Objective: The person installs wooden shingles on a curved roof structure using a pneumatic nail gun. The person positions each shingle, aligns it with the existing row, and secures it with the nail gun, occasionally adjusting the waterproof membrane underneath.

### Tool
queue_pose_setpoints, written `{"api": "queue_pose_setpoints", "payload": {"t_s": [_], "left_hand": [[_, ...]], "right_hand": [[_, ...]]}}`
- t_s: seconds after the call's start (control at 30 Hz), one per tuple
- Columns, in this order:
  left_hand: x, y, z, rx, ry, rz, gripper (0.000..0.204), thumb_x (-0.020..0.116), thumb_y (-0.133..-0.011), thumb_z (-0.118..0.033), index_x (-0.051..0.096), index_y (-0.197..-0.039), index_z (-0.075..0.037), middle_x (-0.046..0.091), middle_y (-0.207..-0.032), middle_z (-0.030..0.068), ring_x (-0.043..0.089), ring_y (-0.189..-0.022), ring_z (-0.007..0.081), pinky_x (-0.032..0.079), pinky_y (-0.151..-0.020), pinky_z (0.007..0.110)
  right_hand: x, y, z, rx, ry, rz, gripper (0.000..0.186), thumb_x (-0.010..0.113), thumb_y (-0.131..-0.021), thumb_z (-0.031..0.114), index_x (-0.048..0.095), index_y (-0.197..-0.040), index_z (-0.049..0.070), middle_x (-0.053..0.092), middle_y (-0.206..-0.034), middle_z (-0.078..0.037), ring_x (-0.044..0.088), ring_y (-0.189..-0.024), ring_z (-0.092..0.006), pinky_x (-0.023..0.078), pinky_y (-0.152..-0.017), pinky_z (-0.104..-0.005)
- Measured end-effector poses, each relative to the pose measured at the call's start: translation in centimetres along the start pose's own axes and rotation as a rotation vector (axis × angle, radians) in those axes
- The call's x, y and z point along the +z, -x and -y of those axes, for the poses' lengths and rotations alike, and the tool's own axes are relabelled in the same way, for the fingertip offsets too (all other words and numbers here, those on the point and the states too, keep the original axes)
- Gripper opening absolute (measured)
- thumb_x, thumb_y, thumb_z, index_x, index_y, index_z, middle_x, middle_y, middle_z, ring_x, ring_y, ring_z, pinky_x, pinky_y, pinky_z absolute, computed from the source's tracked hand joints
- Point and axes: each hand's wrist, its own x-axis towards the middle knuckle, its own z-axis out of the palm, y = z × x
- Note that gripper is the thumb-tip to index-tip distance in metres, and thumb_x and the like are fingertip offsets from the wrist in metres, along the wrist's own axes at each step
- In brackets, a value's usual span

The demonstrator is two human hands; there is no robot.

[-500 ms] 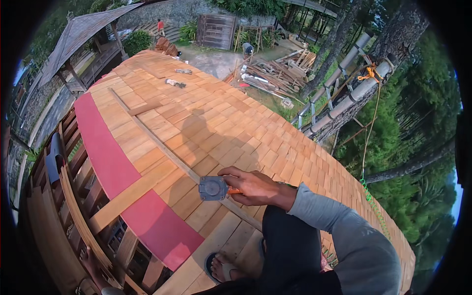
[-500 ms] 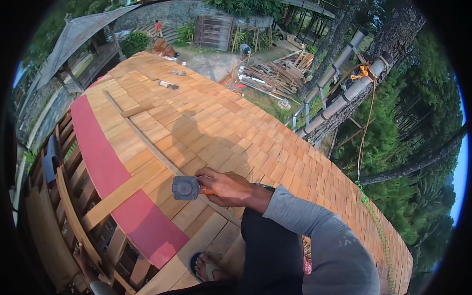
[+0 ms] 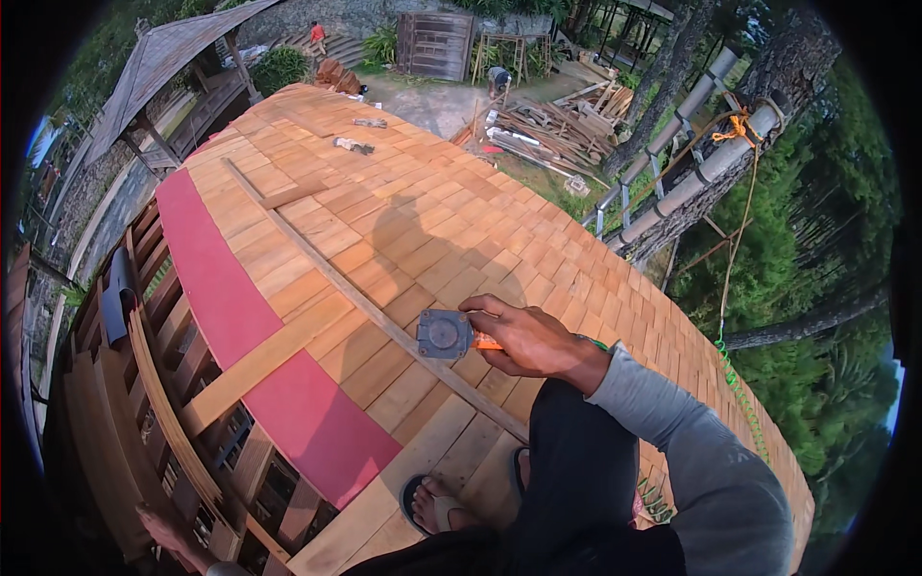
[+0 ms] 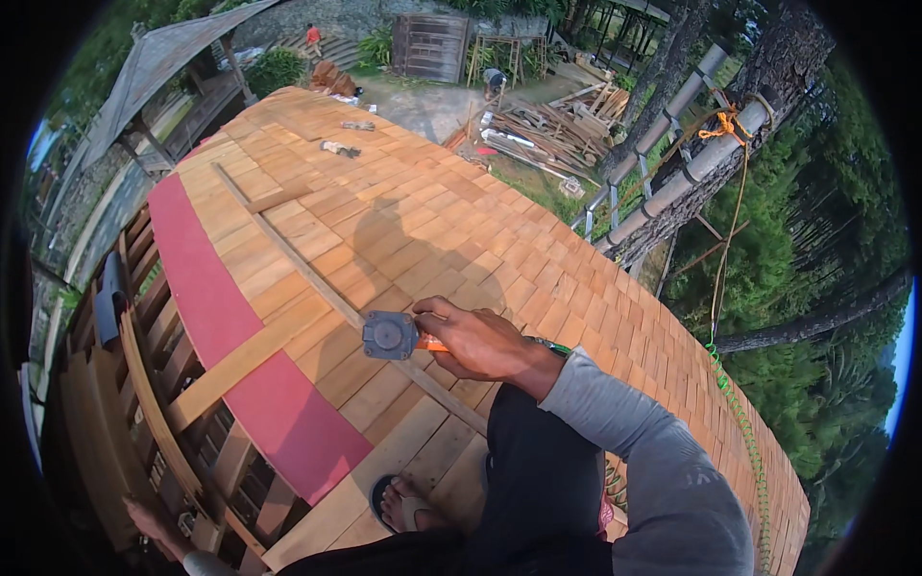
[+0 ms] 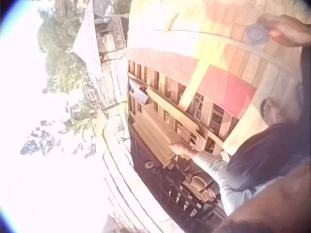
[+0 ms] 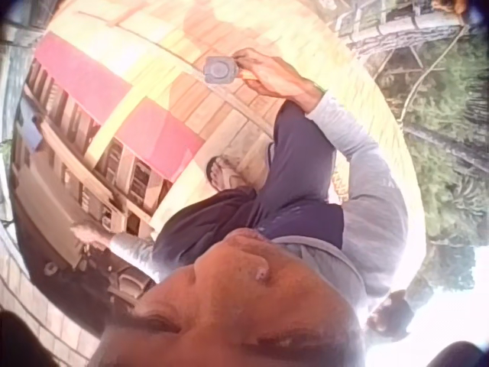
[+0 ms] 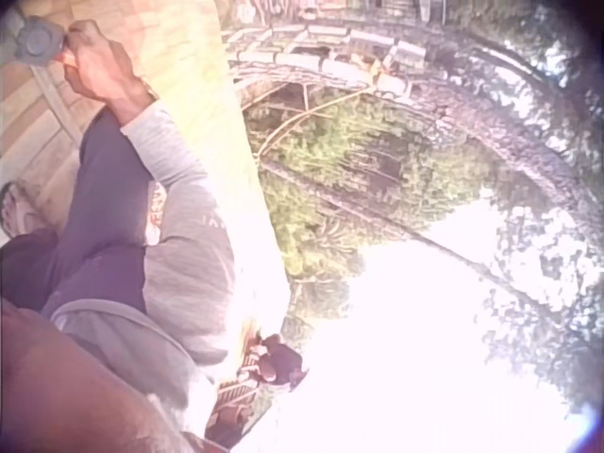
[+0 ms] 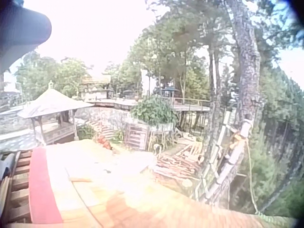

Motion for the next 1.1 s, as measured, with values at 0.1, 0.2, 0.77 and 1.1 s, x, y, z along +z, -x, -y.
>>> {"api": "queue_pose_setpoints", "payload": {"t_s": [0.1,0.2,0.77,1.1], "left_hand": [[-7.2,3.1,-1.6,-0.060,-0.034,-0.109,0.036,0.044,-0.111,-0.032,0.061,-0.137,-0.013,0.071,-0.132,0.0144,0.068,-0.119,0.0392,0.054,-0.092,0.050],[-13.7,7.4,-3.3,0.110,0.205,-0.133,0.046,0.042,-0.113,-0.045,0.063,-0.114,-0.005,0.073,-0.108,0.0252,0.067,-0.100,0.0510,0.050,-0.079,0.058],[-4.1,22.6,-15.8,1.015,0.368,0.552,0.034,0.064,-0.102,-0.041,0.066,-0.092,-0.008,0.067,-0.086,0.0157,0.068,-0.085,0.0400,0.053,-0.074,0.051],[-4.6,30.3,-17.6,0.739,0.403,0.475,0.060,0.079,-0.089,-0.053,0.062,-0.115,-0.002,0.063,-0.105,0.0179,0.057,-0.106,0.0380,0.042,-0.098,0.049]], "right_hand": [[-0.2,0.3,-0.1,-0.003,0.010,-0.050,0.050,0.072,-0.088,0.011,0.058,-0.136,0.005,0.054,-0.149,-0.012,0.068,-0.115,-0.0394,0.061,-0.094,-0.0491],[0.2,-0.5,0.4,0.008,0.004,-0.129,0.045,0.071,-0.088,0.009,0.063,-0.132,0.004,0.058,-0.148,-0.016,0.067,-0.119,-0.0410,0.059,-0.096,-0.0481],[0.6,-1.6,0.6,0.029,-0.007,-0.203,0.040,0.074,-0.087,0.001,0.067,-0.126,-0.002,0.062,-0.138,-0.022,0.065,-0.122,-0.0411,0.054,-0.102,-0.0435],[0.8,-2.1,1.1,0.021,-0.042,-0.179,0.037,0.074,-0.088,0.000,0.067,-0.123,-0.005,0.064,-0.132,-0.022,0.067,-0.117,-0.0386,0.054,-0.100,-0.0406]]}}
